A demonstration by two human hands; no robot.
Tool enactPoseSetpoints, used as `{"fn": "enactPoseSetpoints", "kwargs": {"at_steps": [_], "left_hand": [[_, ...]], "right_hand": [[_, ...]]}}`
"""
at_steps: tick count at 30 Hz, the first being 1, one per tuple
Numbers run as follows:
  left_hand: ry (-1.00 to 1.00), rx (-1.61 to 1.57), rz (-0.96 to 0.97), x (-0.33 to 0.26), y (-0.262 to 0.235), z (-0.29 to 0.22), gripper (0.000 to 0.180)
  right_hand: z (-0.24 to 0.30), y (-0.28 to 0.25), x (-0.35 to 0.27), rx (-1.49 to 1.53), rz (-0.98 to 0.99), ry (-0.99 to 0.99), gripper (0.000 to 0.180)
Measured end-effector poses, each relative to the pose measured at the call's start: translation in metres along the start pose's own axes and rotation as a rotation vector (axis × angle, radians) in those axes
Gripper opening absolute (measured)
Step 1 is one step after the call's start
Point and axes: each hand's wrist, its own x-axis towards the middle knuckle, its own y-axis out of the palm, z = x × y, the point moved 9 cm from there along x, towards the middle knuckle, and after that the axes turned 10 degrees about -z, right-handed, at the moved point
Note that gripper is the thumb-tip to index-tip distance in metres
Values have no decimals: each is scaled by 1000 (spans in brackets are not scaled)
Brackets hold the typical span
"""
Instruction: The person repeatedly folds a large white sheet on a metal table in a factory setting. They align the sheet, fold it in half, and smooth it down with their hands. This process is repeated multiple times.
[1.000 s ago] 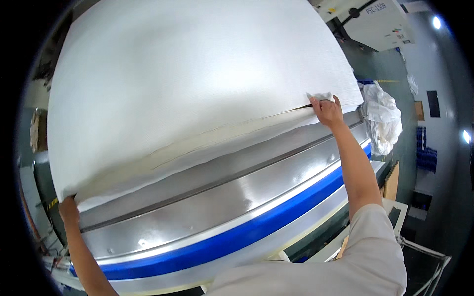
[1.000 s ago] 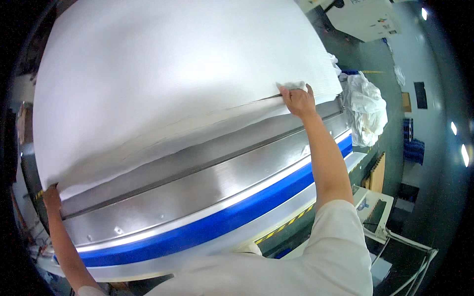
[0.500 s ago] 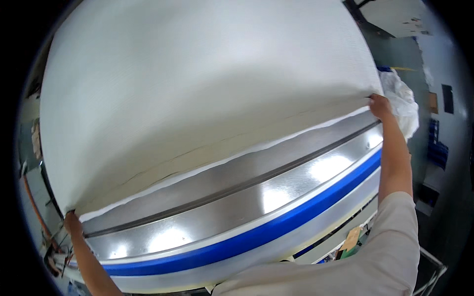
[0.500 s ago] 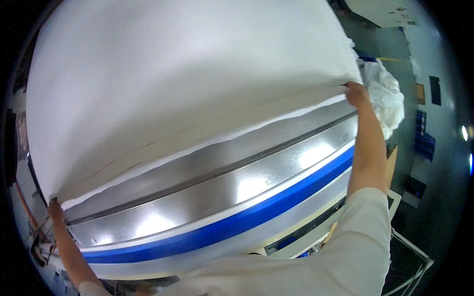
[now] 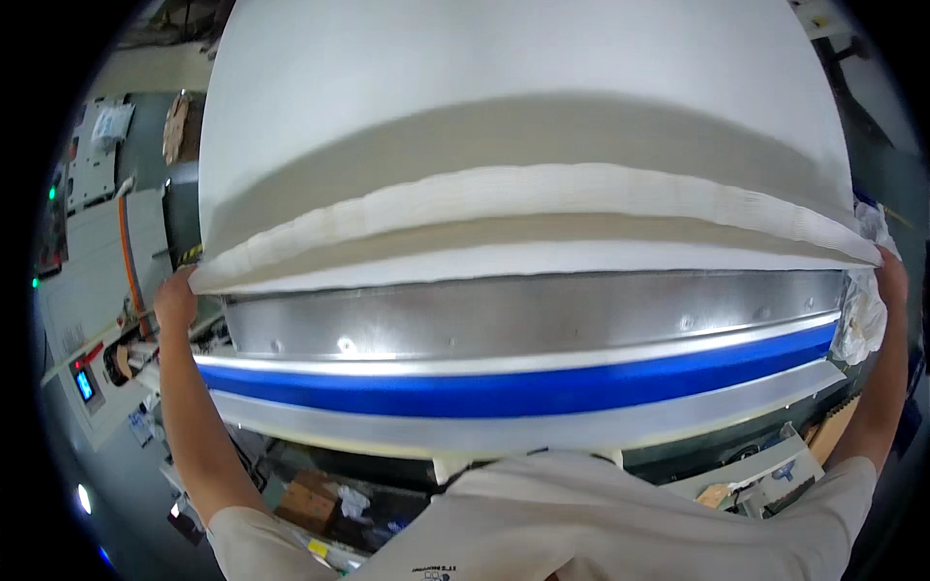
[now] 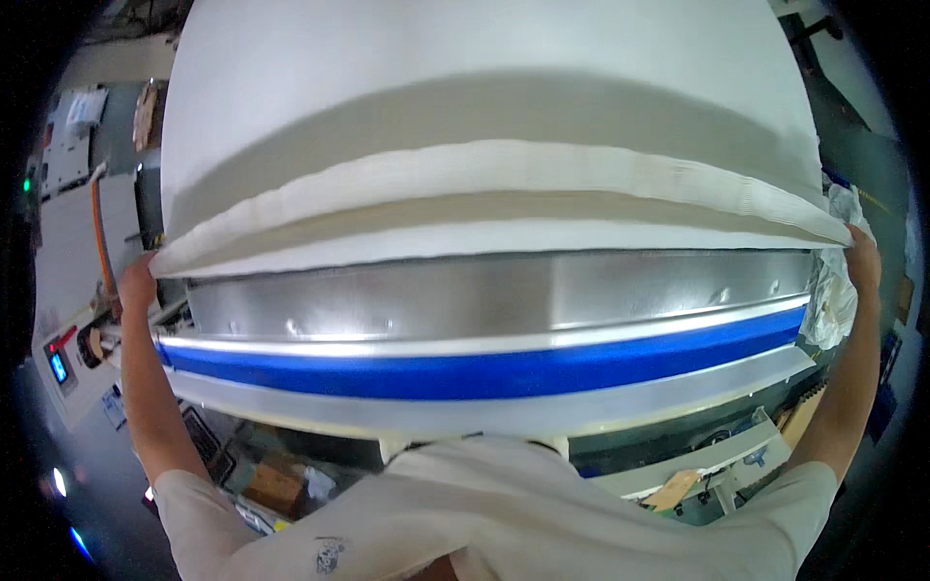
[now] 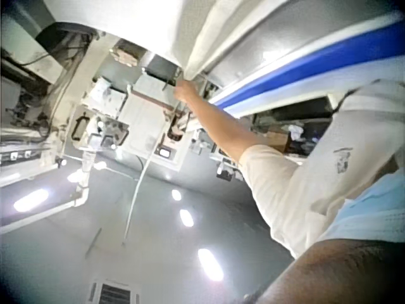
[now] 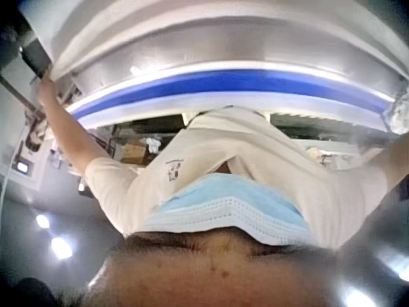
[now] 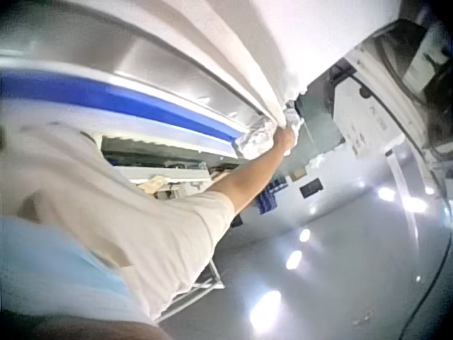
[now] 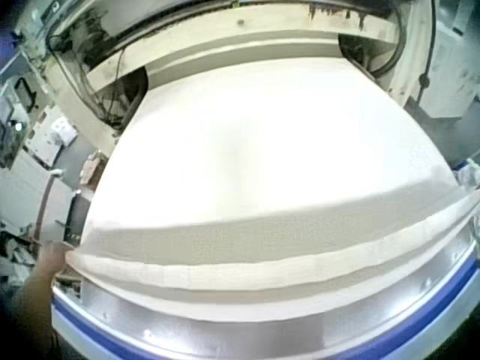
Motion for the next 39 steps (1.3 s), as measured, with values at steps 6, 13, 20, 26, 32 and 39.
{"fn": "enactPoseSetpoints", "kwargs": {"at_steps": [6,13,20,26,32,39], "left_hand": [[182,84,218,-79,38,7,36],[394,340,779,-199,122,-33,31],[453,367,864,-238,160,-51,18],[298,283,850,-225,213,-67,22],[-313,308,643,-222,160,20,24],[-500,-115,274,-212,168,-3,27]], "right_hand": [[-6,21,-79,12,122,-77,41],[43,76,-173,-202,396,-302,26],[76,119,-222,-370,731,-305,17],[-6,160,-254,-360,515,-352,13],[39,173,-243,-165,488,-314,10],[-7,220,-280,-610,708,-680,16]]}}
